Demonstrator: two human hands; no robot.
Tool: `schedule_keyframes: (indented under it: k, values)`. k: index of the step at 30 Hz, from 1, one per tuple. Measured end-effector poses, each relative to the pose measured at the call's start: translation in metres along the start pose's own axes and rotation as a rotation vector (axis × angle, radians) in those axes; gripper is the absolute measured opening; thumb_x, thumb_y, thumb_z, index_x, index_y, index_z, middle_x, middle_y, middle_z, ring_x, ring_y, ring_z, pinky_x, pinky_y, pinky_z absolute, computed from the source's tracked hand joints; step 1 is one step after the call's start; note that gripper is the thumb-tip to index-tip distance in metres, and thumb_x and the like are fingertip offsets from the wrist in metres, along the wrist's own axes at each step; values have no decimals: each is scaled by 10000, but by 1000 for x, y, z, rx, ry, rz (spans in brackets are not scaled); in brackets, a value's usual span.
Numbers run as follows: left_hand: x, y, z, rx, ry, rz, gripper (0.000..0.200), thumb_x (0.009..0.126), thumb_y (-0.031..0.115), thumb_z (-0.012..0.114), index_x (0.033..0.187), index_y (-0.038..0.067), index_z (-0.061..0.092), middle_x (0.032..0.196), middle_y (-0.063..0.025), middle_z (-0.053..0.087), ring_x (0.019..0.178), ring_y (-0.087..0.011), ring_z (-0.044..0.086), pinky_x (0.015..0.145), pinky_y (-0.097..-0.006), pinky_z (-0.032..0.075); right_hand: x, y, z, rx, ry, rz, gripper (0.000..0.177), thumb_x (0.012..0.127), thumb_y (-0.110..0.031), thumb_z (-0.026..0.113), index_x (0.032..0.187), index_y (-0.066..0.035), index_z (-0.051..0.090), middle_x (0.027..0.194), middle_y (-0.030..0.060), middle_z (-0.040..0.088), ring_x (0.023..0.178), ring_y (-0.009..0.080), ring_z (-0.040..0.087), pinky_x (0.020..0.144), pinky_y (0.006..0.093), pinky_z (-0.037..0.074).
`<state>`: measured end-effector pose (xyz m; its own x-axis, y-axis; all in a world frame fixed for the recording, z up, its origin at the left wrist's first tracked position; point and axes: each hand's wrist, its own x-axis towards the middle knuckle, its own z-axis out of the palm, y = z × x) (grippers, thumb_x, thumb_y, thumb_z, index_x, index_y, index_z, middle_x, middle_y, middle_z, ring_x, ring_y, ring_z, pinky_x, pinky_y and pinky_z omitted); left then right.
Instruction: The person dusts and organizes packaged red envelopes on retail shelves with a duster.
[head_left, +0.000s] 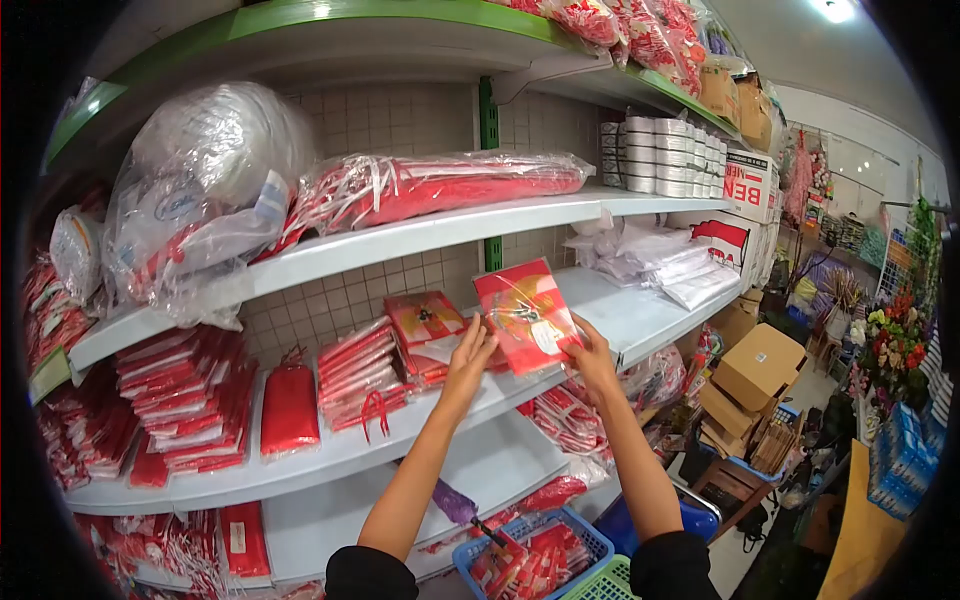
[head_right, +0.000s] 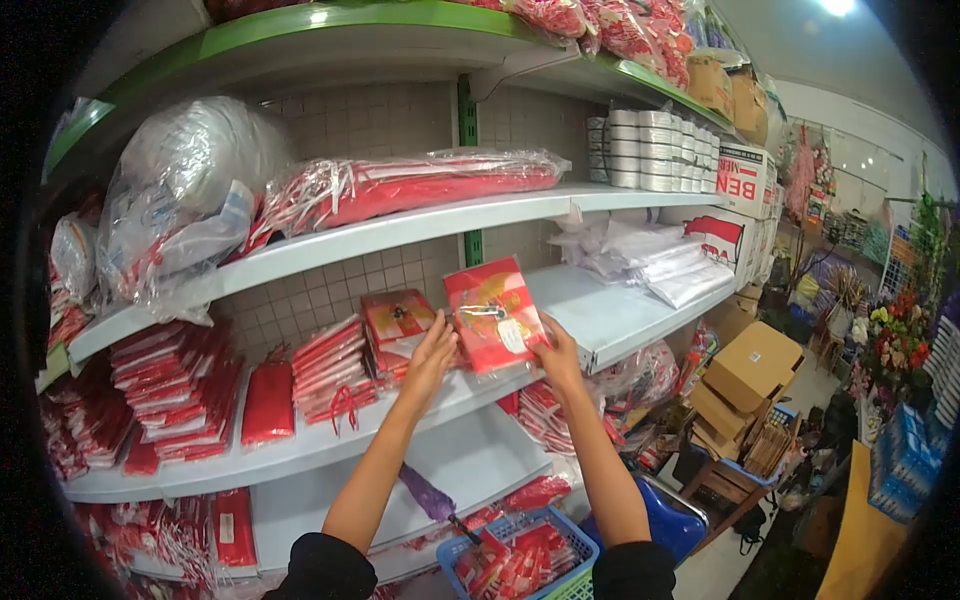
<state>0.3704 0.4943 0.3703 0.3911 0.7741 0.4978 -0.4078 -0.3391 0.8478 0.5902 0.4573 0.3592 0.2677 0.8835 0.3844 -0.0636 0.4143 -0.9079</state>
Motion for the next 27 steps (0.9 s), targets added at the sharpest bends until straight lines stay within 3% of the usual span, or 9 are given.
schedule_keyframes:
  k: [1, 5, 7, 8, 11, 19, 22, 24, 27]
  values:
    - [13, -17, -6, 145, 50, 28, 656, 909, 209, 515, 1414, 14, 142, 1462, -146, 203, 1322, -230, 268, 1081, -336, 215, 26, 11, 1, -13, -5, -3, 540, 761, 50, 524, 1288, -36, 442, 920, 121, 640, 624, 164, 599, 542, 266, 488]
    - [4, -75, -17, 892, -33, 364, 681, 888, 301, 537, 1396, -7, 202, 1430, -210, 247, 1322, -306, 266, 1077, -357, 217, 107, 95, 5, -731, 138, -466, 515, 737, -31, 587, 1240, -41, 477, 829, 133, 618, 599, 233, 577, 540, 346, 464]
    - [-7, -58, -6, 942, -102, 269, 667, 879, 309, 543, 1382, -10, 242, 1407, -227, 276, 1311, -328, 278, 1068, -366, 237, 86, 85, 31, -972, 243, -453, 509, 701, -82, 597, 1195, -6, 494, 908, 219, 615, 713, 374, 610, 644, 476, 469]
    - [-14, -47, -1, 963, -137, 218, 661, 874, 313, 546, 1375, -11, 261, 1395, -236, 291, 1306, -340, 284, 1064, -370, 246, 73, 66, 45, -1023, 207, -179, 440, 715, -111, 600, 1139, -17, 530, 937, 207, 600, 852, 363, 578, 735, 436, 458]
    - [-14, -47, -4, 962, -165, 150, 635, 868, 321, 549, 1349, -19, 313, 1377, -239, 317, 1280, -354, 320, 1046, -376, 279, 61, 60, 50, -1225, 299, -565, 398, 742, -130, 588, 1125, -32, 544, 955, 190, 576, 963, 353, 514, 820, 427, 418]
    - [-14, -49, 2, 1013, -11, 89, 518, 851, 337, 562, 1199, -42, 506, 1259, -234, 473, 1180, -364, 442, 999, -389, 347, 81, 99, 27, -1008, 308, -275, 309, 762, -188, 599, 1051, -78, 593, 1030, 168, 567, 987, 366, 508, 815, 496, 403]
    - [-12, -51, -2, 1008, -81, 47, 511, 842, 350, 574, 1167, -42, 537, 1257, -228, 480, 1188, -341, 443, 999, -381, 350, 86, 106, 15, -891, 214, -347, 299, 754, -177, 604, 1040, -88, 605, 1025, 139, 586, 985, 349, 526, 816, 477, 415]
    - [-12, -45, -3, 987, -141, -33, 518, 836, 361, 581, 1153, -47, 547, 1264, -220, 477, 1195, -326, 442, 1000, -374, 352, 90, 110, 13, -874, 239, -403, 278, 749, -112, 602, 1025, -87, 627, 979, 150, 616, 913, 335, 573, 801, 392, 443]
    - [-15, -57, -6, 1109, -202, 66, 584, 820, 409, 589, 1164, -59, 533, 1276, -212, 470, 1209, -316, 431, 1005, -368, 350, 90, 105, 15, -815, 230, -346, 255, 742, -40, 600, 989, -80, 649, 966, 152, 636, 867, 308, 605, 785, 335, 459]
